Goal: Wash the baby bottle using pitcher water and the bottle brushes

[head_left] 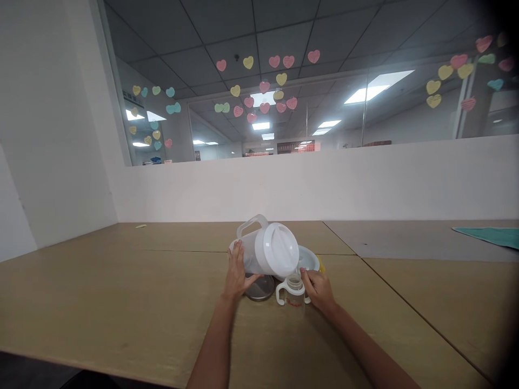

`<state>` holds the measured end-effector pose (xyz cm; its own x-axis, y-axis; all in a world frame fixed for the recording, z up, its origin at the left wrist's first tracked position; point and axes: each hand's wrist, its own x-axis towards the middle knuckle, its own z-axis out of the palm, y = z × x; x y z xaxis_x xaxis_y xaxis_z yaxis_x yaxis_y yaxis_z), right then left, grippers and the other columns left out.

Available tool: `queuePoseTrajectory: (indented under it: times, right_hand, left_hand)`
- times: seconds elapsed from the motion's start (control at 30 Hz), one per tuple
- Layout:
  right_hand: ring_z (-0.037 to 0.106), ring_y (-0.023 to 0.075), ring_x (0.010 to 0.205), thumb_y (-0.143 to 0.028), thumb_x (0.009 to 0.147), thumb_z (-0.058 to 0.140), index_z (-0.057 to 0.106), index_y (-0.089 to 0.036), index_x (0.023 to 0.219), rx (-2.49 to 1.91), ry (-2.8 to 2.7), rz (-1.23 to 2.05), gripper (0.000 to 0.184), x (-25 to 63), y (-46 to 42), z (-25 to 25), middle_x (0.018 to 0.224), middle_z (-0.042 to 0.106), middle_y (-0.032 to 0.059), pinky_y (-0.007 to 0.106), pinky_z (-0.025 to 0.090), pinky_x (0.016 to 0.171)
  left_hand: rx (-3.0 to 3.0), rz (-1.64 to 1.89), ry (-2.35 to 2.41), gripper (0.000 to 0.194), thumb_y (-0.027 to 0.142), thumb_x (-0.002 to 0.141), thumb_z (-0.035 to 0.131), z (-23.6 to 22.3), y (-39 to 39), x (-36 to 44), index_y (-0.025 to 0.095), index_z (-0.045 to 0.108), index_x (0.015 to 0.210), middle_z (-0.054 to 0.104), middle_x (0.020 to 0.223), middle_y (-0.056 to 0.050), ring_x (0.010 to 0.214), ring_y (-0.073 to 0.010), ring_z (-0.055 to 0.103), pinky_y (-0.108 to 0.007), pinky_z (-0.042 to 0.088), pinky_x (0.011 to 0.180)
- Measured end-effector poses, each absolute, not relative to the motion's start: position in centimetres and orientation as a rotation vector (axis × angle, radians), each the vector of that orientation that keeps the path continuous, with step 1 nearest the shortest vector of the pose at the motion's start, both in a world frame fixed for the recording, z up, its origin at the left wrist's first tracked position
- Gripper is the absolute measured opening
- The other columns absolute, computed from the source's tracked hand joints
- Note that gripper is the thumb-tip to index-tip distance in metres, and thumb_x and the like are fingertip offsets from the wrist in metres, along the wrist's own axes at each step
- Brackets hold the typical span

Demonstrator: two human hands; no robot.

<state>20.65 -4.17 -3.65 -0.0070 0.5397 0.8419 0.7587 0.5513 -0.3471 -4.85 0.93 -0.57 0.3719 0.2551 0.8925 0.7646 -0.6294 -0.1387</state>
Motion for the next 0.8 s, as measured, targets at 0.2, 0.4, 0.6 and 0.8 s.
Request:
queuePoseTrajectory:
  times: [0.2, 0.4, 0.6, 0.8]
  right_hand:
    - [0.037, 0.0102, 0.044, -0.037, 0.091, 0.029, 0.043, -0.019, 0.045, -1.089, -1.668, -0.237, 0.051, 20.7, -4.3, -3.5, 0.045, 0.045, 0.0007, 0.025, 0.026, 0.05]
    - [0.037, 0.0102, 0.044, -0.037, 0.091, 0.028, 0.041, -0.019, 0.046, -1.097, -1.679, -0.241, 0.051, 20.6, -4.4, -3.4, 0.045, 0.044, 0.0004, 0.025, 0.026, 0.051]
    - [0.037, 0.01, 0.044, -0.037, 0.091, 0.029, 0.041, -0.019, 0.046, -1.09, -1.668, -0.251, 0.05, 20.5, -4.2, -3.5, 0.045, 0.044, 0.0005, 0.025, 0.025, 0.051]
    - [0.039, 0.0101, 0.044, -0.039, 0.092, 0.028, 0.043, -0.019, 0.046, -1.095, -1.671, -0.231, 0.052, 20.6, -4.2, -3.6, 0.045, 0.045, 0.0007, 0.025, 0.025, 0.051]
  left_hand:
    - [-2.128, -1.218, -0.812, 0.097, 0.051, 0.072, 0.059, -0.2, 0.8, -5.1, 0.014, -0.001, 0.14, 0.024, 0.141, -0.025, 0.134, -0.0349, 0.017, -0.058, 0.021, 0.104]
    - [-2.087, -1.221, -0.841, 0.097, 0.05, 0.071, 0.06, -0.5, 1.0, -5.1, 0.014, 0.002, 0.139, 0.025, 0.14, -0.024, 0.132, -0.0367, 0.022, -0.059, 0.024, 0.103]
    - [-1.82, -1.676, -1.231, 0.099, 0.051, 0.07, 0.062, -0.7, 0.7, -4.8, 0.012, 0.005, 0.14, 0.022, 0.142, -0.023, 0.132, -0.0349, 0.023, -0.052, 0.029, 0.105]
    - [-1.494, -1.905, -1.477, 0.097, 0.047, 0.072, 0.063, -1.0, 1.5, -6.1, 0.009, 0.005, 0.14, 0.021, 0.142, -0.025, 0.129, -0.0407, 0.023, -0.055, 0.026, 0.106]
